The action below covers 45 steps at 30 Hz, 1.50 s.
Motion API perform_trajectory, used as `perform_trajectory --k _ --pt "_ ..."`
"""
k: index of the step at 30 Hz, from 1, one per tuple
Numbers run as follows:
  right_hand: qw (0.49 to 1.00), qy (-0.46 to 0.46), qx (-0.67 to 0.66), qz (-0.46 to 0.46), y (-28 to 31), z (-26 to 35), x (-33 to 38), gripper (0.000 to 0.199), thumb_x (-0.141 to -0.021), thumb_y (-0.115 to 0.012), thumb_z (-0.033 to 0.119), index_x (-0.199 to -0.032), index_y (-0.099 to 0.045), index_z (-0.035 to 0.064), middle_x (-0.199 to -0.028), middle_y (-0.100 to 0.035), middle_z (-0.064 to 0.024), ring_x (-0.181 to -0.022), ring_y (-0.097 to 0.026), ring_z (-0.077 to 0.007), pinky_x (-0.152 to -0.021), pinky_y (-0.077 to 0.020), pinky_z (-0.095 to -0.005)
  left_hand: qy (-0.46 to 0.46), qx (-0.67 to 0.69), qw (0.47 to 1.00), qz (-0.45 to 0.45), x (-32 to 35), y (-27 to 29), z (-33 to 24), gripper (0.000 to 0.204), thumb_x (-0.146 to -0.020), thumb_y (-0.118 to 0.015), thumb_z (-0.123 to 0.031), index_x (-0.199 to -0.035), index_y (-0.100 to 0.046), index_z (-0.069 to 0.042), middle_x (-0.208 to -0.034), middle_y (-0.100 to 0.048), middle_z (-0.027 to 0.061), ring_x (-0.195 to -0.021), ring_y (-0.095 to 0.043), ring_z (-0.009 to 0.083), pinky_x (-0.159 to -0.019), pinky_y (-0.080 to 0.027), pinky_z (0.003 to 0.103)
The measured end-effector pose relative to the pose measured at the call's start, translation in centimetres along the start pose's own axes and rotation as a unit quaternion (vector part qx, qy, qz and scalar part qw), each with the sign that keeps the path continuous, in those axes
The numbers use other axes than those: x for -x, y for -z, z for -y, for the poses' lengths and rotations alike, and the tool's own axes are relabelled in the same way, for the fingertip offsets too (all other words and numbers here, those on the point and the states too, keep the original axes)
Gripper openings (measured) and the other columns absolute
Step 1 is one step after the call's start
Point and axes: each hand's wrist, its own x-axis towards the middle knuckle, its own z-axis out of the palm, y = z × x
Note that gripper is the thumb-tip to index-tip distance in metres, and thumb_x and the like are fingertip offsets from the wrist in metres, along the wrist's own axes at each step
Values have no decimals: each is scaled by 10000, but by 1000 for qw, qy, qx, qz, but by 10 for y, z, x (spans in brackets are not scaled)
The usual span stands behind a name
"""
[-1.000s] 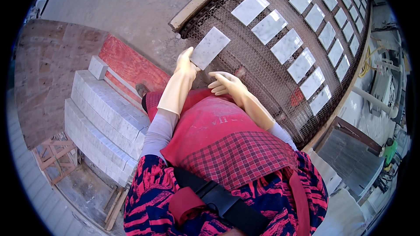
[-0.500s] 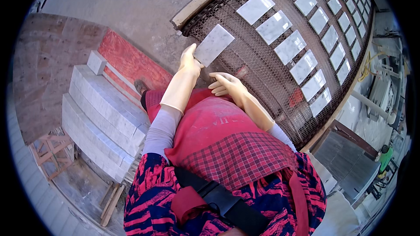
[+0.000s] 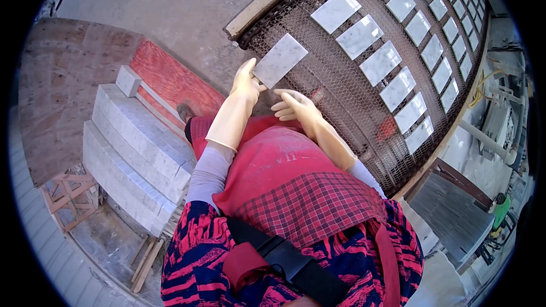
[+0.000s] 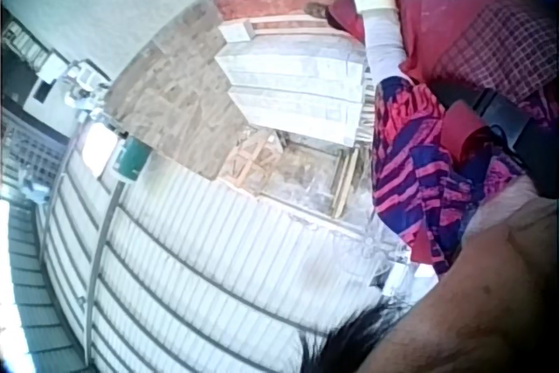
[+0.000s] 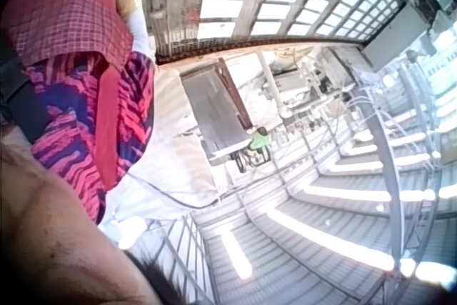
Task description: The person repeatedly picks up small white rectangular tiles from a stack and places them onto a moving conveyor belt. The person handles the tiles by hand, arranging them in rows on the belt as it moves through the facility.
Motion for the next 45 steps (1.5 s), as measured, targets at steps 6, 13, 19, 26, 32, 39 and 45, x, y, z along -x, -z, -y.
perform_trajectory --k 6,13,19,26,32,39,45 --pt "997 26 -14 -70 -9 36 -18 497 -1084 -531 398 -1386 -563 4 -1189 -729 -163 -1027 -710 -241 -915 -565 -353 -8 11 1000 -3 17 -10 -9 548 -1072 -537 -353 -1474 -430 4 -1380 -611 216 -1267 -625 360 -998 -540 608" --pt "995 25 -31 -95 -10 48 -28 456 -1071 -553 413 -1229 -604 -12 -1146 -743 -190 -1005 -729 -260 -902 -586 -361 -34 15 999 20 20 -10 -14 531 -1070 -540 -337 -1454 -456 20 -1408 -589 212 -1313 -589 359 -1077 -488 607" --pt "994 20 -33 -99 -7 52 -32 478 -1060 -574 435 -1205 -607 -19 -1132 -748 -208 -977 -744 -273 -874 -602 -368 -1 -4 999 47 16 -5 -14 484 -1067 -535 -342 -1431 -519 -23 -1415 -609 187 -1319 -589 353 -1095 -465 593" --pt "994 17 -29 -105 -7 54 -33 504 -1050 -588 453 -1213 -609 -23 -1126 -749 -215 -977 -746 -279 -866 -607 -368 10 -83 996 26 20 -5 -15 510 -1054 -564 -359 -1456 -520 -48 -1455 -590 173 -1320 -585 361 -1087 -455 594" --pt "993 23 -23 -113 -8 57 -29 494 -1050 -583 449 -1219 -623 -14 -1138 -747 -204 -982 -741 -274 -878 -601 -366 -28 -208 978 -16 46 -24 -21 652 -1021 -632 -351 -1569 -392 -94 -1551 -492 175 -1348 -546 396 -1058 -445 620" --pt "993 65 -5 -103 0 58 -10 503 -1052 -581 426 -1341 -616 15 -1162 -739 -186 -1014 -722 -251 -921 -573 -357 -42 -216 975 -24 59 -22 -19 687 -1017 -636 -336 -1603 -362 -103 -1563 -470 186 -1373 -511 416 -1035 -469 603" --pt "995 62 20 -70 -2 46 14 509 -1060 -571 414 -1395 -609 33 -1183 -730 -169 -1025 -711 -239 -934 -556 -349 -63 -209 976 -9 77 -18 -13 651 -1014 -636 -296 -1590 -398 -105 -1559 -472 198 -1354 -532 404 -1016 -504 552"
